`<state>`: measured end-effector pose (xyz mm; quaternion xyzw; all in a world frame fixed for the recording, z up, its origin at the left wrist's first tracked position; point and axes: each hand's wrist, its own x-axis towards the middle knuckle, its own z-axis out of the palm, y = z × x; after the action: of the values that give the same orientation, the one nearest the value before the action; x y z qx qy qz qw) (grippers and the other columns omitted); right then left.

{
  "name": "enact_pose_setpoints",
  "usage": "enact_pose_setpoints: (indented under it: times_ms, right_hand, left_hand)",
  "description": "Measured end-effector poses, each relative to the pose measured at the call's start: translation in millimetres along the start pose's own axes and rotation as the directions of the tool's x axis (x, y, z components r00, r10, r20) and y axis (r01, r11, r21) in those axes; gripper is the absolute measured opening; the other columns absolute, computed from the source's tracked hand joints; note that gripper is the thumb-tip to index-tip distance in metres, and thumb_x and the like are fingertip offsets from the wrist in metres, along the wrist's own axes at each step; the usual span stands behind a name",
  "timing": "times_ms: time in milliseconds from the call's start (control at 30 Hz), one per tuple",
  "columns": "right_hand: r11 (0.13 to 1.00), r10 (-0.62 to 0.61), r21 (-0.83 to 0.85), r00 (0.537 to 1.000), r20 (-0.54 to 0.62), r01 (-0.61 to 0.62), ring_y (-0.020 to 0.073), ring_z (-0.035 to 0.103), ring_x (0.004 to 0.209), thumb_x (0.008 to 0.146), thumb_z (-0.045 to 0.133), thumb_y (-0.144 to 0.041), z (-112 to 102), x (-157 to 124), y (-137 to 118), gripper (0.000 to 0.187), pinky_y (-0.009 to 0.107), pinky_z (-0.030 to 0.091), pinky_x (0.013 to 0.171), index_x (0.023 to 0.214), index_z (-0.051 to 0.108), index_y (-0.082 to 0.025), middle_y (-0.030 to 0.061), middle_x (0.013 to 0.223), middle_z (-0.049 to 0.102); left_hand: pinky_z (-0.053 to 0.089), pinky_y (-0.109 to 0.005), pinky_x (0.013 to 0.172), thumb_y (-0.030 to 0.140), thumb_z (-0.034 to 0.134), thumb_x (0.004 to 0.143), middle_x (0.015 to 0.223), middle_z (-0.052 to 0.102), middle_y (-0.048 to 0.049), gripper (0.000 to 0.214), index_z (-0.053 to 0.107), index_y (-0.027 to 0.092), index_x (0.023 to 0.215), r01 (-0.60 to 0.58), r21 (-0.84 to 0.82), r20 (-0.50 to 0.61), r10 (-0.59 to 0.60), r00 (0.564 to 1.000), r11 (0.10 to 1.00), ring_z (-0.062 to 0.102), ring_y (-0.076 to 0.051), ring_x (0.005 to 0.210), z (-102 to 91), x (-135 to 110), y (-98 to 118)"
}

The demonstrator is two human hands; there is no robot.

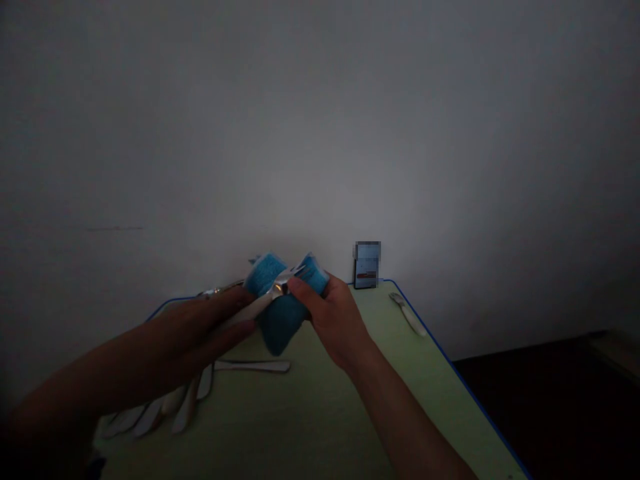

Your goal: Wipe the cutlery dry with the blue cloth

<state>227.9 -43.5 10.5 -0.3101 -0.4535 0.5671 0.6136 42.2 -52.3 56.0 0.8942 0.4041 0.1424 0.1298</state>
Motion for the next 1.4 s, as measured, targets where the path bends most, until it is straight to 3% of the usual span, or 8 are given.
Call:
enact_pose_setpoints:
  times_ms: [267,467,700,800,1000,1100,1200,1400]
  right_hand:
    - [0.965,-0.003,-0.263,0.999,0.044,0.015,0.0135,0.057,0.081,0.067,0.067,-0.029,-6.7,-5.3,-15.4,0.047,0.028,0.046,0.074,0.111,0.052,-0.025,0.0024,0.097,0.062]
    - [0.988,0.143,-0.080,0.978,0.154,-0.132,0.0161,0.060,0.084,0.065,0.069,-0.024,-22.7,0.6,-16.7,0.040,0.030,0.046,0.078,0.103,0.058,-0.018,0.0051,0.095,0.065]
    - [0.968,-0.250,-0.069,0.932,-0.264,0.240,0.0168,0.058,0.084,0.068,0.066,-0.029,-30.6,9.4,-19.9,0.023,0.033,0.047,0.079,0.087,0.061,-0.019,0.0023,0.089,0.064]
    - [0.912,-0.378,-0.217,0.920,-0.107,0.349,0.0163,0.058,0.089,0.071,0.063,-0.028,-15.6,-2.0,-25.7,0.020,0.036,0.043,0.085,0.090,0.061,-0.027,-0.0016,0.091,0.064]
    - [0.815,-0.143,-0.442,0.869,0.474,0.375,0.0223,0.033,0.125,0.080,0.046,-0.045,-2.0,-22.6,-37.7,0.032,0.043,0.020,0.103,0.103,0.060,-0.026,0.0007,0.133,0.042]
    - [0.816,-0.138,-0.455,0.885,0.445,0.356,0.0212,0.036,0.123,0.087,0.024,-0.050,-4.9,-21.2,-34.8,0.044,0.042,0.025,0.100,0.100,0.059,-0.027,0.0006,0.131,0.044]
    - [0.762,-0.131,-0.555,0.919,0.372,0.333,0.0190,0.050,0.107,0.088,0.034,-0.040,-7.1,-17.8,-29.5,0.030,0.038,0.037,0.091,0.108,0.051,-0.027,0.0037,0.117,0.055]
    - [0.398,-0.167,-0.751,0.846,0.506,0.527,0.0223,0.045,0.107,0.077,0.055,-0.038,-4.6,-14.3,-21.9,0.050,0.040,0.035,0.091,0.122,0.040,-0.024,0.0088,0.116,0.050]
  left_hand:
    - [0.043,-0.025,0.063,0.041,0.036,0.088,0.086,0.066,0.0005,0.032,0.047,0.028,0.115,0.006,-0.012,-0.011,-0.006,1.000,1.000,0.061,-0.015,0.068,-14.3,-6.1,-2.1]
    - [0.045,-0.023,0.068,0.037,0.038,0.088,0.097,0.066,0.0012,0.031,0.048,0.030,0.116,-0.003,-0.054,-0.014,0.002,1.000,0.999,0.062,-0.015,0.078,-18.5,-17.6,-9.2]
    - [0.046,-0.025,0.077,0.034,0.045,0.085,0.109,0.063,0.0024,0.035,0.049,0.034,0.119,-0.035,-0.037,-0.030,0.034,0.999,0.999,0.061,-0.018,0.089,-18.4,-26.7,-17.5]
    - [0.047,-0.028,0.078,0.035,0.046,0.084,0.105,0.066,0.0022,0.035,0.052,0.033,0.119,-0.019,-0.081,-0.033,0.016,0.999,0.997,0.062,-0.019,0.087,-18.5,-21.1,-14.6]
    - [0.049,-0.025,0.074,0.034,0.049,0.082,0.100,0.068,0.0014,0.029,0.061,0.030,0.108,0.004,-0.224,-0.099,-0.027,0.995,0.975,0.063,-0.019,0.085,-20.1,-13.3,-20.2]
    - [0.049,-0.027,0.077,0.034,0.047,0.083,0.102,0.068,0.0007,0.031,0.058,0.030,0.113,-0.006,-0.256,-0.060,-0.010,0.998,0.967,0.063,-0.019,0.086,-18.9,-11.8,-18.7]
    - [0.048,-0.030,0.079,0.035,0.046,0.084,0.099,0.068,0.0000,0.034,0.056,0.029,0.115,-0.021,-0.238,-0.016,0.018,1.000,0.971,0.063,-0.019,0.084,-16.7,-9.9,-12.4]
    - [0.048,-0.023,0.074,0.032,0.049,0.083,0.097,0.069,0.0026,0.026,0.062,0.028,0.106,-0.064,-0.230,-0.077,0.048,0.996,0.971,0.063,-0.016,0.082,-9.1,-2.7,-3.5]
